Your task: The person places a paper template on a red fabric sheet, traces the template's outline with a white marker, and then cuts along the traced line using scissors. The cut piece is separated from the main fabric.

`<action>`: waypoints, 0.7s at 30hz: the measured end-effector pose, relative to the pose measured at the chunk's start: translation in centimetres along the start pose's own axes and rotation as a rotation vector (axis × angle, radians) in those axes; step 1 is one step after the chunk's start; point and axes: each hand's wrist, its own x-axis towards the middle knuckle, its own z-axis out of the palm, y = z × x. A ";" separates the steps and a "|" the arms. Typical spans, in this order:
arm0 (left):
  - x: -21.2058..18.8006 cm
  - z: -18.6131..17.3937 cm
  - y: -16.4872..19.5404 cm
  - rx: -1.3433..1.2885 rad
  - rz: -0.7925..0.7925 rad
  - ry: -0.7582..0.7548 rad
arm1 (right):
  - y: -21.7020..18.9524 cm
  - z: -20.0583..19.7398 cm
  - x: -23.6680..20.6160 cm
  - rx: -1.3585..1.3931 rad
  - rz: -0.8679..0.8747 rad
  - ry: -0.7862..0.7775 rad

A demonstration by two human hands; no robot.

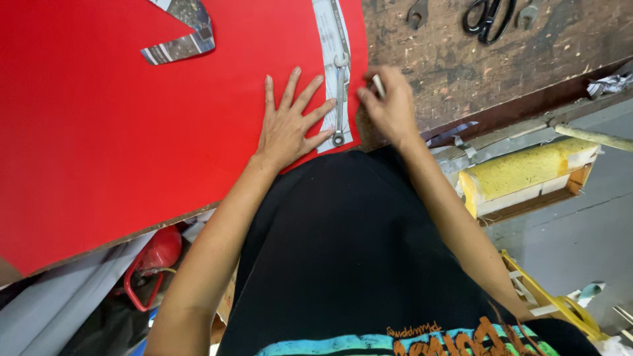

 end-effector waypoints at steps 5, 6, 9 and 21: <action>-0.2 0.3 0.0 0.025 0.020 0.016 | 0.0 0.3 -1.8 0.001 0.033 -0.052; -0.2 0.3 0.1 0.037 0.025 0.018 | 0.0 0.2 -1.9 -0.011 0.021 -0.048; -0.2 0.4 0.1 0.052 0.028 0.023 | -0.3 0.3 -2.0 -0.023 -0.002 -0.038; 0.2 0.7 -0.3 -0.056 -0.052 0.043 | -2.5 3.3 -2.4 -0.248 0.142 -0.026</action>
